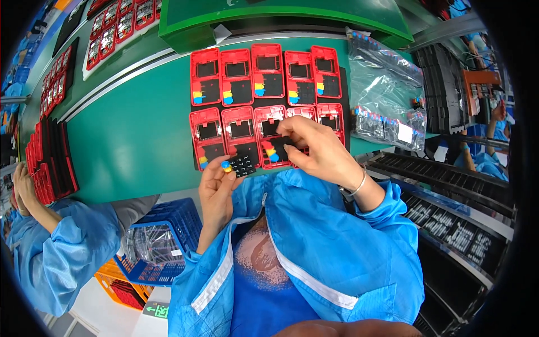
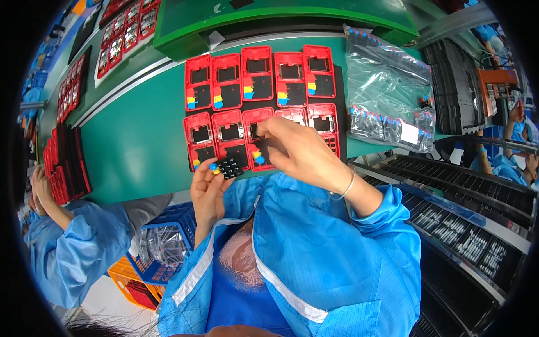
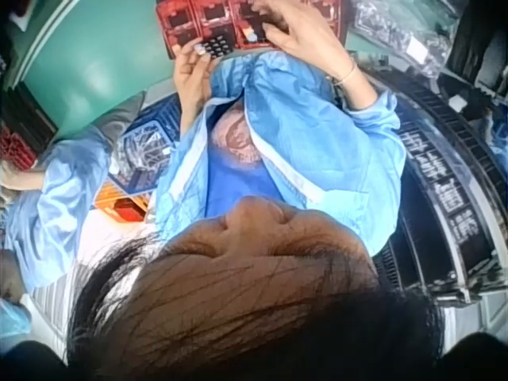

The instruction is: The person assembles keypads and buttons into red electronic device housings by hand, fitting them into plastic frames on a production line.

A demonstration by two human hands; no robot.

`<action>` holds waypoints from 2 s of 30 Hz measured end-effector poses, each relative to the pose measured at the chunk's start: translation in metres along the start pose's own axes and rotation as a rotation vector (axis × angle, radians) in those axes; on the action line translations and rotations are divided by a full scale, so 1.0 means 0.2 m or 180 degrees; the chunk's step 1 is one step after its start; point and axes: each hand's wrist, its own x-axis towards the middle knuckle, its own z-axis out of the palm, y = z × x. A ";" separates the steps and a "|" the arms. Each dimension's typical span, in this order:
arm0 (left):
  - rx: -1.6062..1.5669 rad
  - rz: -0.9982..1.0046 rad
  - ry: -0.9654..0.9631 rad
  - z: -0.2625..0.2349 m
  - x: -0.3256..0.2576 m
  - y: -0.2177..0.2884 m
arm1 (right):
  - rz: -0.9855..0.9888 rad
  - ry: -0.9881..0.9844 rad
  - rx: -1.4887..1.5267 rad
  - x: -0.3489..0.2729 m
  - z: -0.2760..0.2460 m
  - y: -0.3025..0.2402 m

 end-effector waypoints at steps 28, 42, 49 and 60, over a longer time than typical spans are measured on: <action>0.0242 -0.0226 -0.0243 -0.06 -0.03 -0.02 | -0.0880 0.0709 -0.1274 -0.06 0.16 0.17; 0.0181 -0.0213 -0.0272 -0.06 -0.04 -0.02 | -0.0857 0.1048 -0.2275 -0.06 0.24 0.18; 0.0121 -0.0153 -0.0363 0.01 -0.03 -0.01 | -0.1102 0.0814 -0.1621 -0.07 0.20 0.17; 0.3642 0.2227 -0.1338 0.26 0.12 -0.03 | -0.1504 0.1410 -0.1170 -0.15 -0.05 0.14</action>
